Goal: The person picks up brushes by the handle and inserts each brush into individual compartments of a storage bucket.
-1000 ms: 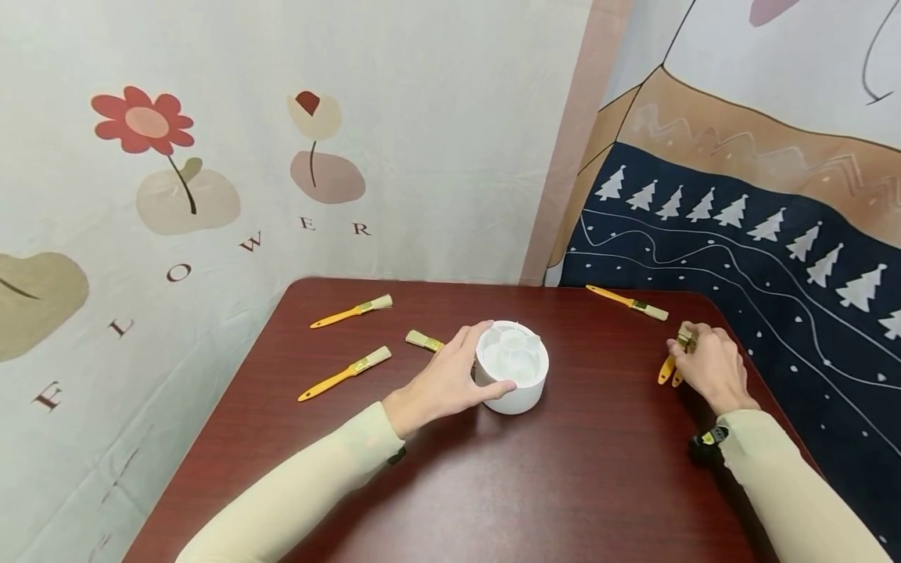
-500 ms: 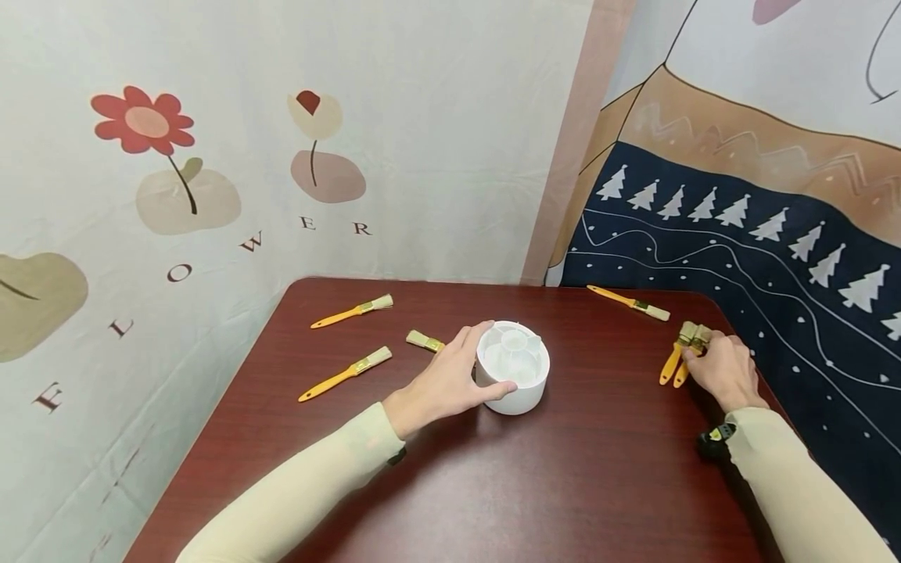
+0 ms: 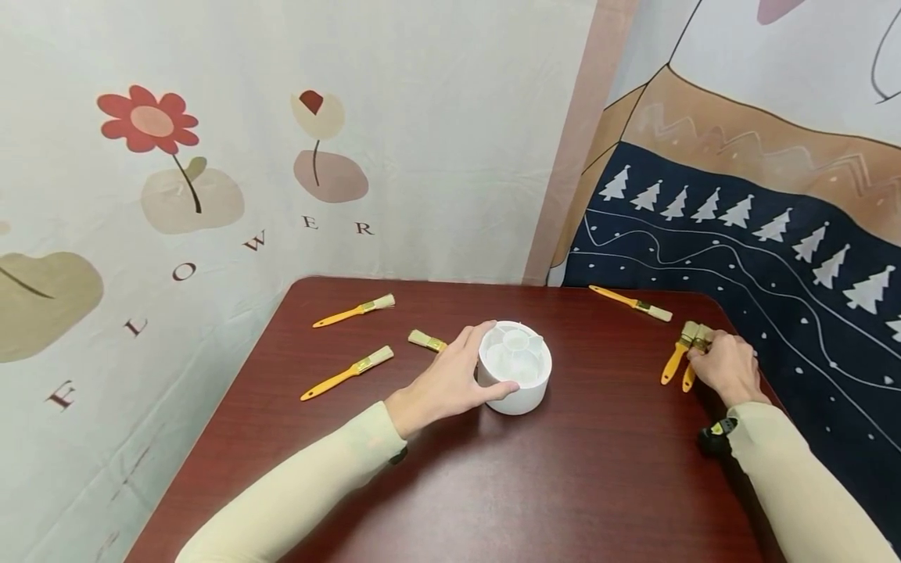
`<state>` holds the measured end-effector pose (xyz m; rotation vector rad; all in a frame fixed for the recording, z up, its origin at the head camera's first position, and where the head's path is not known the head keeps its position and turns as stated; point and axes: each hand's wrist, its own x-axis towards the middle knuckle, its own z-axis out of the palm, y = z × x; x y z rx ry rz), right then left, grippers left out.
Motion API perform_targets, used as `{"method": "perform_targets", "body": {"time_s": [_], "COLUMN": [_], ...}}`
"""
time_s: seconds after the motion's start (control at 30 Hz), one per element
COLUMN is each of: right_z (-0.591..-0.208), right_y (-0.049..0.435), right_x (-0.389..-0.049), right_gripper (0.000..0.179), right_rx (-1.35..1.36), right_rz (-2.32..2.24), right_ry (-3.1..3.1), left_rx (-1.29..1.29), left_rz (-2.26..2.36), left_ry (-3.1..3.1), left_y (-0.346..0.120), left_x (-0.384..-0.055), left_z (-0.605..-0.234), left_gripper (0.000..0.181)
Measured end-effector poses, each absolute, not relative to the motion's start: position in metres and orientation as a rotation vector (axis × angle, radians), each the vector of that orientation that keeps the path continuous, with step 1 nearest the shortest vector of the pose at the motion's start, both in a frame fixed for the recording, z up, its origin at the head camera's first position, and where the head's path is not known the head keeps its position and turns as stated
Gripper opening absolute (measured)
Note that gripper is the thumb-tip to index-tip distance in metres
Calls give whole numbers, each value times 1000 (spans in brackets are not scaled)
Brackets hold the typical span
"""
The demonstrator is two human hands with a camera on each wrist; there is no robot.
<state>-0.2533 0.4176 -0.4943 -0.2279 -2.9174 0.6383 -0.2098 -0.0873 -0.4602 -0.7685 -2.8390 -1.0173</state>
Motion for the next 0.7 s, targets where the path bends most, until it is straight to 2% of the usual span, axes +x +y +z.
{"method": "perform_targets", "body": {"time_s": [0.07, 0.3, 0.5, 0.7], "right_z": [-494, -492, -493, -493], "right_y": [419, 422, 424, 426], "right_x": [-255, -258, -260, -260], "right_gripper": [37, 54, 34, 38], "right_rx": [-220, -203, -216, -241], "right_rz": [648, 631, 641, 658], "right_ry": [-2926, -2940, -2930, -2921], "left_rx": [-767, -773, -779, -786], "left_rz": [-1014, -1019, -1014, -1003], "left_ry": [-2845, -2845, -2840, -2842], "left_y": [-87, -87, -87, -88], "left_x": [-210, -209, -211, -211], "left_z": [-461, -460, -462, -461], "left_gripper": [107, 106, 106, 108]}}
